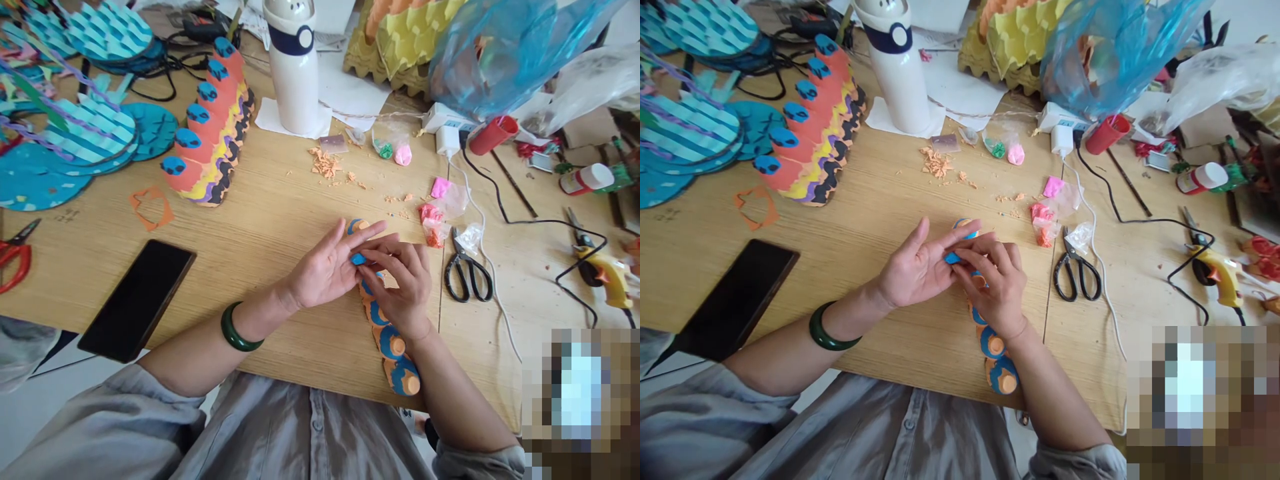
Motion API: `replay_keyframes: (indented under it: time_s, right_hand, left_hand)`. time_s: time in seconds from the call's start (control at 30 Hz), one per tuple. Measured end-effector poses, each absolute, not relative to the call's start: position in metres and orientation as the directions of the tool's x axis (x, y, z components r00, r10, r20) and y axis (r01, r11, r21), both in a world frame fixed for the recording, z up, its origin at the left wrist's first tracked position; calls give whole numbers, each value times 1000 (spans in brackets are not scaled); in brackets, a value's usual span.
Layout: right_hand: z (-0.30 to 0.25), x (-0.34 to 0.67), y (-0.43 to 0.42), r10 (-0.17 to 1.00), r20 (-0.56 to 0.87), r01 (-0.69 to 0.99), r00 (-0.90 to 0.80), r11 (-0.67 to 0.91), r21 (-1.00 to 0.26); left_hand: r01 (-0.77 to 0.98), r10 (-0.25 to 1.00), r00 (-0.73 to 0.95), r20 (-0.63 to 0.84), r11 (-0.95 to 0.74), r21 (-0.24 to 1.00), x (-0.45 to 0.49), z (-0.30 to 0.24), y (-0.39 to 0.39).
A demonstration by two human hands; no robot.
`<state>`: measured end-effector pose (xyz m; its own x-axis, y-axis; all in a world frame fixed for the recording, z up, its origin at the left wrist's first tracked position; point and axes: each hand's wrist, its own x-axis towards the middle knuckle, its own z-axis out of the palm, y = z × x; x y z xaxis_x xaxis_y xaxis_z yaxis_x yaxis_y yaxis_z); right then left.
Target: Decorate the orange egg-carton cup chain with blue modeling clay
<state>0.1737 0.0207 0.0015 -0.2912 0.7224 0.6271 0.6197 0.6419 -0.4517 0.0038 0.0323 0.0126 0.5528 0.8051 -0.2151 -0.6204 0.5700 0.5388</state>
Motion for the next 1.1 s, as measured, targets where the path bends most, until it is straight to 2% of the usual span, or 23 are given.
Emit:
replay_keyframes:
  time_s: [0.1, 0.2, 0.27, 0.43, 0.6, 0.77, 0.97, 1.1]
  right_hand:
    - [1, 175, 20, 733, 626, 623, -267, 627, -468]
    - [-1, 178, 21, 743, 633, 633, -215, 600, -489]
    - [-3, 179, 22, 749, 630, 612, -205, 600, -515]
    - [-4, 178, 22, 809, 563, 539, -167, 553, -635]
    - [-3, 177, 22, 777, 604, 532, -177, 592, -605]
    - [-4, 176, 21, 816, 553, 494, -166, 554, -670]
    - [-5, 178, 24, 727, 644, 506, -240, 660, -556]
    - [-6, 179, 25, 739, 636, 511, -224, 644, -569]
  left_hand:
    - [-574, 858, 490, -152, 449, 685, 1, 8, 31]
    - [-394, 936, 326, -133, 263, 881, -2, 3, 33]
    - [-303, 951, 269, -152, 234, 924, -4, 1, 35]
    - [-316, 949, 246, -198, 272, 909, -2, 3, 37]
    - [-354, 947, 263, -185, 273, 894, -2, 5, 36]
    - [-335, 959, 238, -155, 231, 914, -3, 1, 38]
    - [-324, 954, 256, -157, 238, 916, -4, -1, 39]
    - [-363, 952, 266, -153, 246, 899, -3, -1, 38]
